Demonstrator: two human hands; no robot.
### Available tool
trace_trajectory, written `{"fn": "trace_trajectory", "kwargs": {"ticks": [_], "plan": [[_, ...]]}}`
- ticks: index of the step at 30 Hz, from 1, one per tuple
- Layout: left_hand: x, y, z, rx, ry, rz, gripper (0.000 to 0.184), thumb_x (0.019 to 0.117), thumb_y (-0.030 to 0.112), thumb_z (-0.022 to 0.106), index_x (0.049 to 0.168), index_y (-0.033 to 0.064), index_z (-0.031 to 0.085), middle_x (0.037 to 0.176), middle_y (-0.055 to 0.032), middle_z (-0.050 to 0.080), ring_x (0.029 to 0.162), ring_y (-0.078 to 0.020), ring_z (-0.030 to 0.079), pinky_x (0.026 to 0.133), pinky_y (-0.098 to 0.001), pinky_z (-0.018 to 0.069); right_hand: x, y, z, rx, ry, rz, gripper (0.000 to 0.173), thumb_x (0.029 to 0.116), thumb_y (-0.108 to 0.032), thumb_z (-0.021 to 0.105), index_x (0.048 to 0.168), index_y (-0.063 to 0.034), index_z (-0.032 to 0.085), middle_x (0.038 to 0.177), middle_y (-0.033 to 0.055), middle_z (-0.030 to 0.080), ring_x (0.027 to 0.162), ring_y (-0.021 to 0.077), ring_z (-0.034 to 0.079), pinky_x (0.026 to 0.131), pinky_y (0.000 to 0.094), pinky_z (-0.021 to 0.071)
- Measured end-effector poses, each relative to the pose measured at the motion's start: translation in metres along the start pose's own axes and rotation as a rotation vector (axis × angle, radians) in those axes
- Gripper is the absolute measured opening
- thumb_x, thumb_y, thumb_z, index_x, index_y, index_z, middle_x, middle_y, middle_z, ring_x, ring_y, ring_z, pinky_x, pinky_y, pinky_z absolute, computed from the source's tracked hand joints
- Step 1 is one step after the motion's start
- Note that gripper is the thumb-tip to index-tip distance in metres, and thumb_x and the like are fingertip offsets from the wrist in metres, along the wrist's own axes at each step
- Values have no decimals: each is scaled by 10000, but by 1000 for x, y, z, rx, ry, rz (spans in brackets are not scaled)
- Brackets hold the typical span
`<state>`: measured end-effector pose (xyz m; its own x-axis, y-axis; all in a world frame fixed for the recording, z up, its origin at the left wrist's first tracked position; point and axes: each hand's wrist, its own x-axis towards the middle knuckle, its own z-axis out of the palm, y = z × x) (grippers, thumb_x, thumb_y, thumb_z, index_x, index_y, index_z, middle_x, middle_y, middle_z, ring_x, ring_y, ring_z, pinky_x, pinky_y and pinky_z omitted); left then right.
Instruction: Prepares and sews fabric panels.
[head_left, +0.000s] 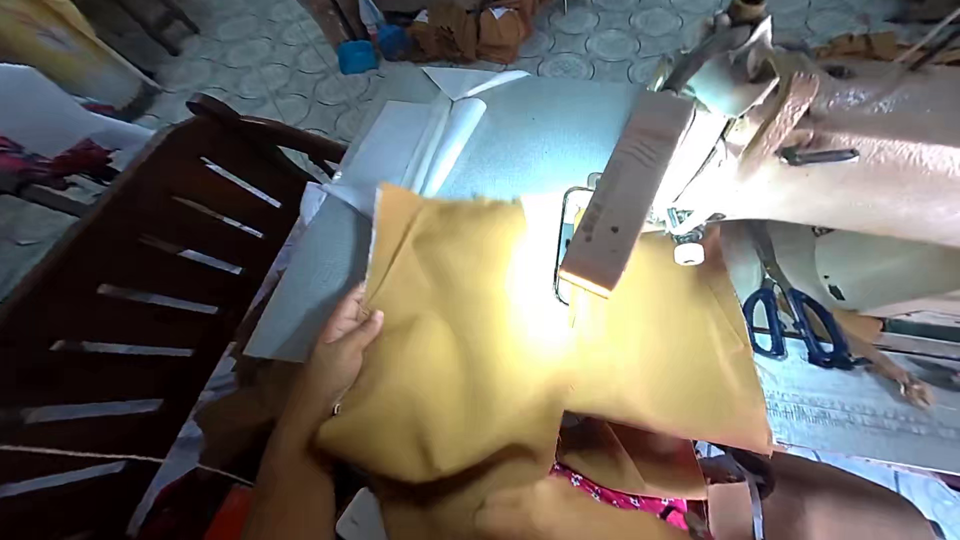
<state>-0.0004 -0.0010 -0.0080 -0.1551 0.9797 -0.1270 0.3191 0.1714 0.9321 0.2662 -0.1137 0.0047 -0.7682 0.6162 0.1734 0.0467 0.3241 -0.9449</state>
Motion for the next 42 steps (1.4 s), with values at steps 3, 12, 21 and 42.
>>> {"fn": "trace_trajectory", "kwargs": {"ticks": [3,12,21,42], "plan": [[-2,-4,3,22,20,-4,477,1038,35,433,1510,6,377,1354,-71,586,1086,27,621,919,-176,524,2,24,-19,-395,290,-157,170,936,-41,632,1062,-43,747,990,113,747,929,243,724,815,382,590],[-1,37,73,928,4,596,537,986,145,506,1507,20,478,1607,-267,355,1484,-582,229,1098,-805,199,-11,78,-36,-956,425,-2,296,1052,-250,516,1215,-132,733,1317,109,700,1297,354,614,1099,580,444],[49,35,179,785,-491,927,517,1059,484,361,1441,248,619,1588,-49,471,1522,-452,278,1132,-812,57,-29,73,-32,-952,476,46,295,1039,-332,532,1212,-227,746,1362,135,669,1340,375,574,1114,596,423],[26,24,183,735,-411,765,503,1071,516,360,1446,292,611,1610,-98,432,1528,-427,281,1156,-775,78,-46,72,-34,-884,413,47,310,1034,-357,529,1242,-259,736,1395,98,654,1383,358,535,1157,585,375]]}}
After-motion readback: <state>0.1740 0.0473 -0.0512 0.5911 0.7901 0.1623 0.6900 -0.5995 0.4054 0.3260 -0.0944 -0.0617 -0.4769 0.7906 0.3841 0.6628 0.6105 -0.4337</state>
